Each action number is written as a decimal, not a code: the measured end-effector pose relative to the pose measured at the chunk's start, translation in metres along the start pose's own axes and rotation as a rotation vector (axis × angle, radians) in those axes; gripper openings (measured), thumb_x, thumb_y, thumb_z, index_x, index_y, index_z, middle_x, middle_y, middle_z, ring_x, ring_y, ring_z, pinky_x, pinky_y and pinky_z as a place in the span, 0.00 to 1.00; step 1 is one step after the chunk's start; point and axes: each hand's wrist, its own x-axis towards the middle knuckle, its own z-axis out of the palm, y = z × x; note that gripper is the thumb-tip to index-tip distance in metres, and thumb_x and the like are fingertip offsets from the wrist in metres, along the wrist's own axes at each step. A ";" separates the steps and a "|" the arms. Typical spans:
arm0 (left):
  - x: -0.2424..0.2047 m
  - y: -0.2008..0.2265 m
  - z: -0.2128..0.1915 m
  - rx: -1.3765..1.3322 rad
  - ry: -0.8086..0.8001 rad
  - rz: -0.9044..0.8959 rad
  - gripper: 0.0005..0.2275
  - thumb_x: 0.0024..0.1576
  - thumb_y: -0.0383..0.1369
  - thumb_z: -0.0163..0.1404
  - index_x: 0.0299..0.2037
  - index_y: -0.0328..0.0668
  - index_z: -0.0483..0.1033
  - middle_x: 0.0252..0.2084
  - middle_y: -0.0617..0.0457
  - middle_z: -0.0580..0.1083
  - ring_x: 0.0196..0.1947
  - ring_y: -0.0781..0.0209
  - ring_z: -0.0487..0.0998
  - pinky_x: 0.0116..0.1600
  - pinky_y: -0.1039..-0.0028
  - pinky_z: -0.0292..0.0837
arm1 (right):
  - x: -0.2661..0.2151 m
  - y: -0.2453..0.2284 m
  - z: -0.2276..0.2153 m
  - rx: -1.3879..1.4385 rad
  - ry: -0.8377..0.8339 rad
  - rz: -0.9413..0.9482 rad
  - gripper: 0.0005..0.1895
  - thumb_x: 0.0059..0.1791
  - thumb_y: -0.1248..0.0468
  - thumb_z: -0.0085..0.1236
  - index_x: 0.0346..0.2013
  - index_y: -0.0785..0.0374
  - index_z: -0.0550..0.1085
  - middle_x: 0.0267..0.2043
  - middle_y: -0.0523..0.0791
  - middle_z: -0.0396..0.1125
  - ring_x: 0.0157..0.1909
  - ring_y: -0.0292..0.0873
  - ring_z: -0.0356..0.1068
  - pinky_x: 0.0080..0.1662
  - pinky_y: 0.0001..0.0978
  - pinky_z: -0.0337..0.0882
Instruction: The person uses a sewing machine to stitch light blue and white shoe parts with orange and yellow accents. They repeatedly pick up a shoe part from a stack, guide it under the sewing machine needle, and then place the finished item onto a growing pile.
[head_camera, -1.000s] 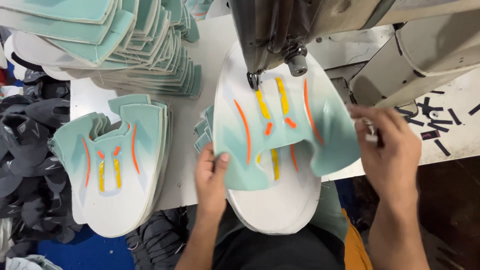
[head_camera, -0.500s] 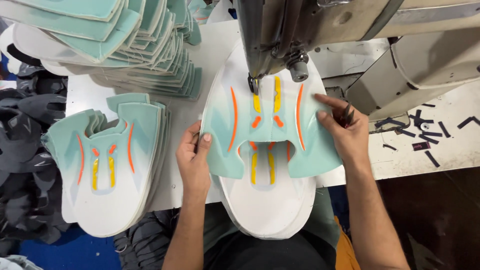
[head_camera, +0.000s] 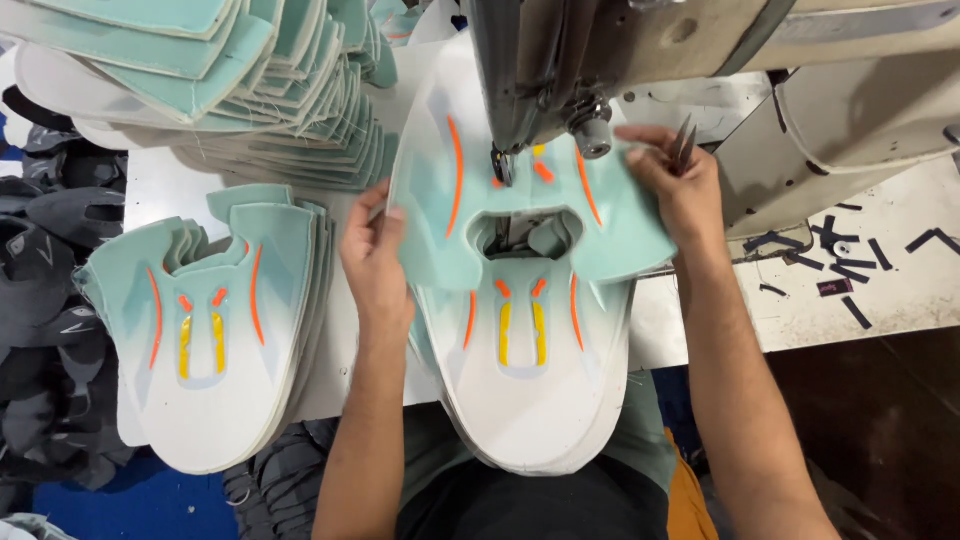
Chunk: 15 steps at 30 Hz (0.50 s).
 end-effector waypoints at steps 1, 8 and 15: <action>-0.001 -0.003 -0.004 -0.082 0.038 -0.004 0.15 0.64 0.28 0.50 0.60 0.30 0.71 0.51 0.51 0.76 0.49 0.67 0.75 0.57 0.75 0.71 | -0.002 0.000 -0.001 0.120 -0.020 0.029 0.12 0.55 0.68 0.59 0.53 0.64 0.79 0.35 0.34 0.69 0.35 0.25 0.64 0.40 0.16 0.65; -0.099 -0.016 -0.035 0.441 0.056 0.015 0.28 0.64 0.39 0.50 0.71 0.34 0.56 0.67 0.41 0.65 0.66 0.49 0.66 0.67 0.59 0.62 | -0.145 0.031 -0.005 0.174 0.270 0.309 0.20 0.53 0.71 0.51 0.60 0.63 0.73 0.34 0.37 0.66 0.25 0.27 0.54 0.27 0.19 0.53; -0.156 -0.004 -0.002 1.055 -0.152 0.115 0.42 0.50 0.38 0.62 0.69 0.24 0.50 0.71 0.30 0.52 0.68 0.29 0.52 0.68 0.45 0.47 | -0.199 0.013 0.022 -0.239 0.103 0.265 0.23 0.49 0.70 0.55 0.60 0.65 0.70 0.58 0.42 0.62 0.30 0.31 0.60 0.32 0.22 0.65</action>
